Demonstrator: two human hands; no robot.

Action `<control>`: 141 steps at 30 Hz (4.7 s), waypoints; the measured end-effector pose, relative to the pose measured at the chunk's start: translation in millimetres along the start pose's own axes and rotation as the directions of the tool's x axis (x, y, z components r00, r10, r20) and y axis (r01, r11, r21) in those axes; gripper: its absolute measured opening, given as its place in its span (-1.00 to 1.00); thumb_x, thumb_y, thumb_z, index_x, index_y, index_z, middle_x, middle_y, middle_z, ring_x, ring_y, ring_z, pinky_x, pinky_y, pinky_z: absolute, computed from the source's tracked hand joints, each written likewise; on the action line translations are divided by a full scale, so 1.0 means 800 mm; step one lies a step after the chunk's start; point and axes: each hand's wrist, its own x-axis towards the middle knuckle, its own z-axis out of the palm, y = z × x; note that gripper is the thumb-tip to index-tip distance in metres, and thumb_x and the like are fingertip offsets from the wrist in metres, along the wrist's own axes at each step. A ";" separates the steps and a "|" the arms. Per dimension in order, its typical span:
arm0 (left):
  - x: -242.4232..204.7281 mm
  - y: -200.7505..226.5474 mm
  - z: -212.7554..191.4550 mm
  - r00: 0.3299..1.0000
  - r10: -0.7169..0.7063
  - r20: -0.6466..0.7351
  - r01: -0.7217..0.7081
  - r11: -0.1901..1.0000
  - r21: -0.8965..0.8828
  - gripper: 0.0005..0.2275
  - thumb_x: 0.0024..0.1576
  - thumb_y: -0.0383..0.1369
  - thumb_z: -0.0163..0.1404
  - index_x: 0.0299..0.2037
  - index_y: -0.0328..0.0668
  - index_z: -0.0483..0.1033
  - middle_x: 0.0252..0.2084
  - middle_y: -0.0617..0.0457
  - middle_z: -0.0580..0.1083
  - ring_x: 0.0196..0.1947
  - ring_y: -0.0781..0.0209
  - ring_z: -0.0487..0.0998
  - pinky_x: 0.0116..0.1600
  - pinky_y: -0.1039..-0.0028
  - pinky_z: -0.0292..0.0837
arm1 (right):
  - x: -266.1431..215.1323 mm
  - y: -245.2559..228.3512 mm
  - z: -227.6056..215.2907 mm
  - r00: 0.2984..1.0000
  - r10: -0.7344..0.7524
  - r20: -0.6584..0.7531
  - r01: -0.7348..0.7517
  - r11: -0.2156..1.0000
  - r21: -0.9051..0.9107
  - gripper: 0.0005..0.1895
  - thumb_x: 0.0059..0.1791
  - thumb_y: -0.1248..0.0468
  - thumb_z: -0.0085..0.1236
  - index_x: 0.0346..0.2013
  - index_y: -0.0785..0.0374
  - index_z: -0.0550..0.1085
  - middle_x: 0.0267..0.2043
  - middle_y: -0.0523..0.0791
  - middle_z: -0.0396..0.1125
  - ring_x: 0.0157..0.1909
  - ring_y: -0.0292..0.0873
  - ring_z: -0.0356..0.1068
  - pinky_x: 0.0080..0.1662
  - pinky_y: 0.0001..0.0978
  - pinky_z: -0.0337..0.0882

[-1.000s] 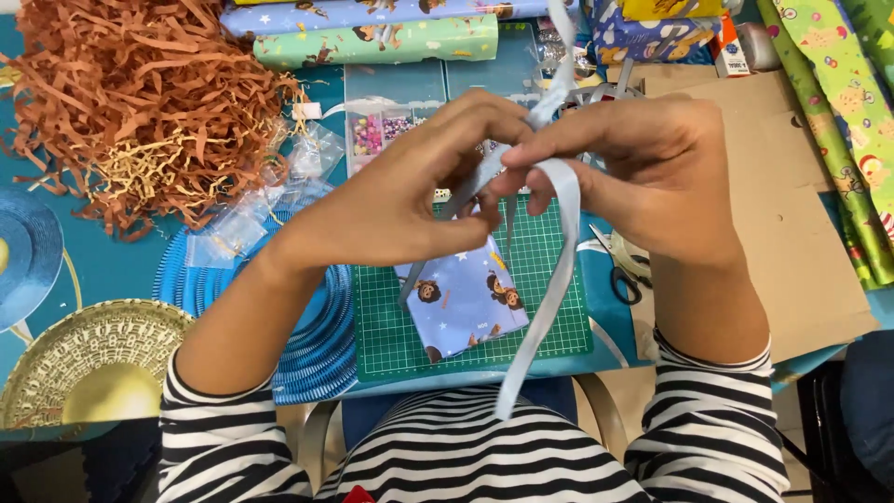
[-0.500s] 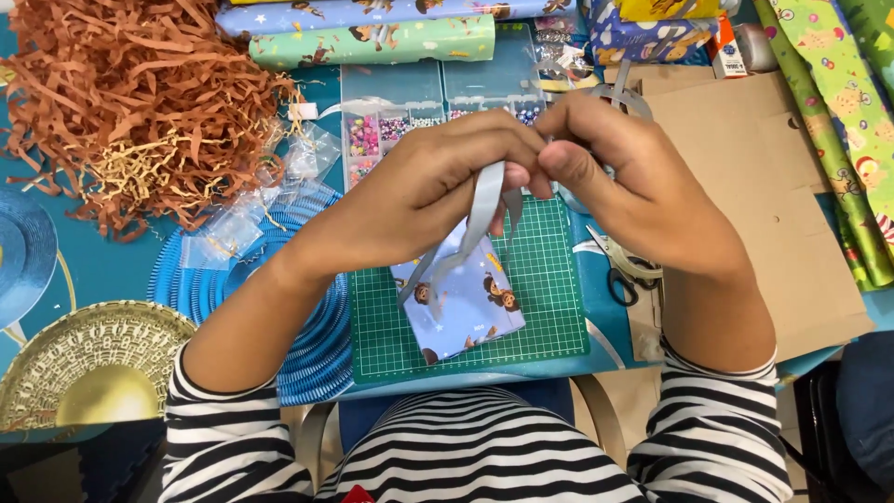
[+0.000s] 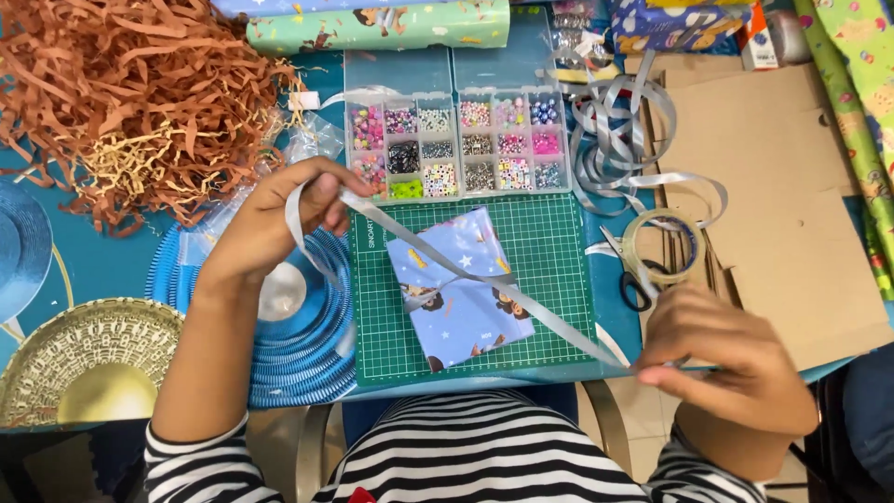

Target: The person is tying a decorative silver ribbon around a small blue gift box on a craft table.

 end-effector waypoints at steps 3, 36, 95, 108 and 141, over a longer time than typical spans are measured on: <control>-0.002 -0.048 -0.026 0.980 -0.191 -0.055 0.172 0.955 -0.243 -0.72 0.42 -0.22 -0.01 0.08 -0.29 0.62 -0.40 0.08 0.47 -0.41 0.34 0.47 -0.20 0.49 0.49 | -0.009 0.015 0.024 0.995 0.005 0.099 -0.017 0.993 0.118 -0.89 0.03 0.16 0.27 -0.36 0.06 0.64 -0.43 -0.26 0.51 -0.34 -0.25 0.47 -0.08 -0.31 0.46; 0.048 -0.032 0.068 0.877 0.260 0.405 -0.478 0.561 0.676 -0.88 0.38 -0.30 0.06 -0.14 -0.14 0.47 -0.05 -0.04 0.38 -0.02 -0.05 0.45 0.08 0.13 0.41 | 0.022 0.011 0.183 0.937 0.313 -0.155 -0.304 0.950 0.077 -0.89 0.00 0.20 0.41 -0.23 0.14 0.68 -0.56 -0.26 0.56 -0.52 -0.32 0.47 -0.17 -0.33 0.29; 0.030 -0.043 0.028 0.936 -0.077 0.344 -0.112 0.861 0.496 -0.87 0.37 -0.38 0.03 -0.20 -0.25 0.56 -0.38 -0.01 0.40 -0.33 0.09 0.49 -0.15 0.20 0.50 | -0.038 0.085 0.165 0.851 0.524 -0.030 -0.453 0.763 0.461 -0.73 0.15 0.32 0.14 -0.43 0.30 0.58 -0.55 -0.07 0.45 -0.36 -0.21 0.35 -0.17 -0.24 0.42; 0.042 -0.066 0.017 0.896 -0.213 0.389 0.030 0.904 0.426 -0.89 0.34 -0.38 0.06 -0.14 -0.25 0.60 -0.31 -0.05 0.55 -0.23 0.06 0.57 0.00 0.14 0.50 | -0.013 0.111 0.173 0.693 0.713 0.102 -0.708 0.649 0.279 -0.85 0.08 0.34 0.27 -0.29 0.40 0.66 -0.55 0.06 0.59 -0.56 -0.12 0.54 -0.37 -0.28 0.49; -0.060 -0.062 0.075 0.984 0.169 0.056 -0.170 0.985 0.009 -0.86 0.30 -0.68 -0.04 -0.24 -0.26 0.45 -0.04 0.00 0.40 -0.01 0.17 0.42 0.11 0.33 0.49 | -0.007 0.134 0.099 0.924 0.374 -0.077 -0.202 0.651 0.731 -0.75 -0.11 0.39 0.49 -0.46 0.43 0.51 -0.36 -0.10 0.26 -0.41 -0.34 0.29 -0.40 -0.55 0.38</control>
